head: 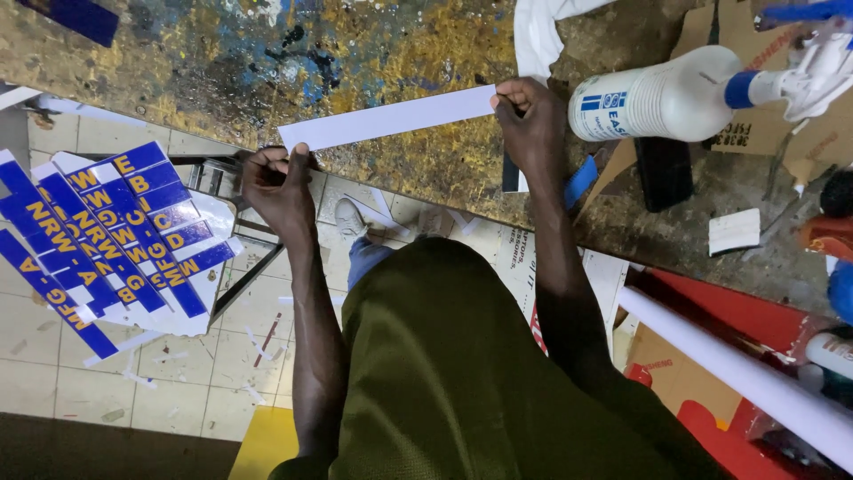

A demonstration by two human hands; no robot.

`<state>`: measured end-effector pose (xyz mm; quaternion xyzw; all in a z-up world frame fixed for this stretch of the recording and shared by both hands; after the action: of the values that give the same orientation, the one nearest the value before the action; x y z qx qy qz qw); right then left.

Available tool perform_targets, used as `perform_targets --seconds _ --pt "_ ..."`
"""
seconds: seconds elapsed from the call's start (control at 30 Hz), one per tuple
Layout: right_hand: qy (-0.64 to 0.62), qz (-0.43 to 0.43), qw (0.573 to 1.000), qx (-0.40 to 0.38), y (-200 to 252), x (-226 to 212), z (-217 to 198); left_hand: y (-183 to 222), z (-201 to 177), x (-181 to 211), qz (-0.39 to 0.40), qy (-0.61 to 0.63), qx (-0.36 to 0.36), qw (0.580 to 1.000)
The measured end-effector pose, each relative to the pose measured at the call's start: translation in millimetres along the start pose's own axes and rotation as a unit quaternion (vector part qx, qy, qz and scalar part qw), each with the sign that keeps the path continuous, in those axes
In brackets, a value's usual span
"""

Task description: Applying vinyl lettering to plastic strips and cutting vinyl material from a roll in a sign shop.

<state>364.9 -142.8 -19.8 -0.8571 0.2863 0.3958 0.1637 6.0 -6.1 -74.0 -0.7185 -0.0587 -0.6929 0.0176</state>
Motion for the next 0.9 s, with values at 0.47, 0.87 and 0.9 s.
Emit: perform_targets --seconds 0.47,0.87,0.9 --pt "-0.005 -0.059 0.995 0.083 6 -15 -18 -3 -1 -7 0.01 -0.023 0.015 1.0" --pt "0.105 -0.146 0.983 0.033 35 -9 -7 1 1 3 0.033 -0.024 -0.004 0.999" --pt "0.145 -0.153 0.976 0.045 33 -9 -6 1 0 4 0.036 -0.026 0.0 0.999"
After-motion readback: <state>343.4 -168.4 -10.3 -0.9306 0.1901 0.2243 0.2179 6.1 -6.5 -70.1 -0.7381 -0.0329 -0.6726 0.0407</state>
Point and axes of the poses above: each hand's wrist, its own y-axis away from the middle knuckle, its own z-axis out of the palm, x = y × z, the point moved 2 cm from there along -y, towards the middle knuckle, and after that the axes turned 1 degree about -y, right-handed, at the moved point
